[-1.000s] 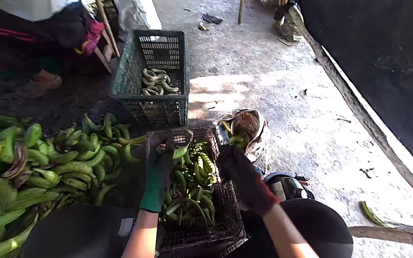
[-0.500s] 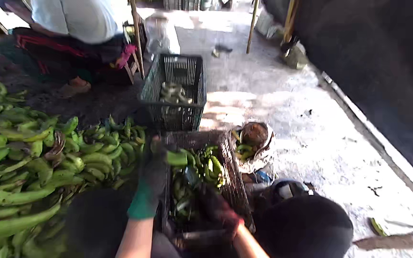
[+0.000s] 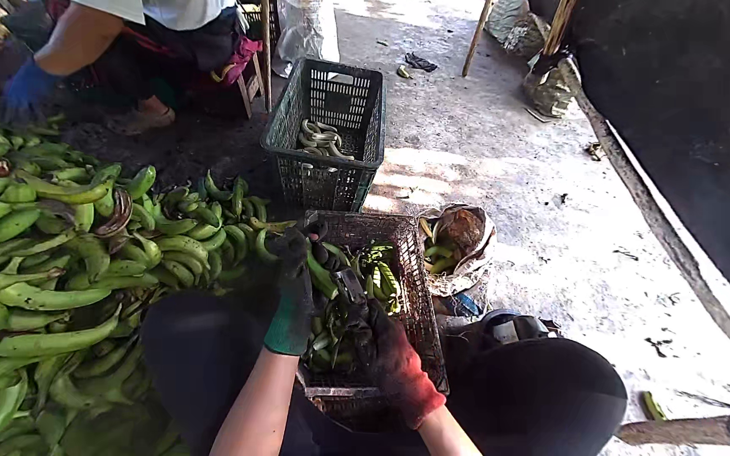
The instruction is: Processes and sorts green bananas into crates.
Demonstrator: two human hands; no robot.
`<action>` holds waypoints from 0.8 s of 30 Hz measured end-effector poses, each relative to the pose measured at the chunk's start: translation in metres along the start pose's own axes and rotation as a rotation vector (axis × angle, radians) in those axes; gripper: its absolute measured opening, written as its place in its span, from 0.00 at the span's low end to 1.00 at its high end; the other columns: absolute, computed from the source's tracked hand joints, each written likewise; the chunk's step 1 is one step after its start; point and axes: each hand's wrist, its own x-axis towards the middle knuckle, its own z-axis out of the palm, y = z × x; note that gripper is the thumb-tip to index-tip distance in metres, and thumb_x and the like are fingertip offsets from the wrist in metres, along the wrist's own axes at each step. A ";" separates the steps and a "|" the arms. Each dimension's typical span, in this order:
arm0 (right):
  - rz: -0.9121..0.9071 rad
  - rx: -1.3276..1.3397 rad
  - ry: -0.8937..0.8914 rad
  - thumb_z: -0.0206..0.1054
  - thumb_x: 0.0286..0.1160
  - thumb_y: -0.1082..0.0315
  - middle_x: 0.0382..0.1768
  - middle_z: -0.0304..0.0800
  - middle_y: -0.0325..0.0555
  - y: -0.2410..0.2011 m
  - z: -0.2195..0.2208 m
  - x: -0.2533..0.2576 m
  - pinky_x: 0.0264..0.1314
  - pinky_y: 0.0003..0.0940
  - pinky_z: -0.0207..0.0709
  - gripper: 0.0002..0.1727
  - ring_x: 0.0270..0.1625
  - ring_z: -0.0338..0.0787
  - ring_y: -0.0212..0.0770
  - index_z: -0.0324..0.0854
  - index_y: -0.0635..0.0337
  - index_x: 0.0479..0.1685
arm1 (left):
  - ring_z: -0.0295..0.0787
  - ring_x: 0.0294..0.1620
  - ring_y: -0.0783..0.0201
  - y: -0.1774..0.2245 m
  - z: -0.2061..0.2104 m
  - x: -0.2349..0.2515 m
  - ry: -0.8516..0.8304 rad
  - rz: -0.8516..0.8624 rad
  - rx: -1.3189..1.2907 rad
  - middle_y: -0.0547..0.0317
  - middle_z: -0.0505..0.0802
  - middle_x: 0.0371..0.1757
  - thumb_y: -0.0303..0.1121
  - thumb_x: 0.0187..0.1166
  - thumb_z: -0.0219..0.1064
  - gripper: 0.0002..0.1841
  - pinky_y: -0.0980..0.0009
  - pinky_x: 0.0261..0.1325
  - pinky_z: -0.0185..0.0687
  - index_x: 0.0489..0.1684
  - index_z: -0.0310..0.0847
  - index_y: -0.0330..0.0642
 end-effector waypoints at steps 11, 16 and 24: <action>0.134 -0.002 -0.079 0.60 0.83 0.55 0.36 0.88 0.46 0.014 -0.003 0.022 0.49 0.45 0.83 0.19 0.41 0.90 0.42 0.79 0.61 0.60 | 0.84 0.47 0.73 -0.008 0.010 -0.009 0.055 -0.052 0.450 0.58 0.87 0.47 0.29 0.91 0.50 0.13 0.76 0.54 0.82 0.60 0.76 0.34; 0.141 -0.089 -0.218 0.58 0.85 0.49 0.34 0.86 0.44 0.009 -0.024 0.024 0.47 0.45 0.83 0.19 0.39 0.89 0.41 0.79 0.56 0.53 | 0.90 0.51 0.67 -0.009 0.007 0.004 0.020 0.011 0.486 0.53 0.92 0.53 0.25 0.85 0.56 0.15 0.69 0.58 0.87 0.66 0.78 0.32; 0.211 -0.133 -0.158 0.60 0.84 0.57 0.47 0.91 0.59 0.020 0.005 0.040 0.62 0.55 0.81 0.23 0.53 0.92 0.54 0.78 0.67 0.67 | 0.85 0.41 0.73 -0.037 0.010 -0.013 0.210 -0.218 0.490 0.56 0.88 0.43 0.34 0.95 0.45 0.17 0.75 0.48 0.83 0.60 0.78 0.32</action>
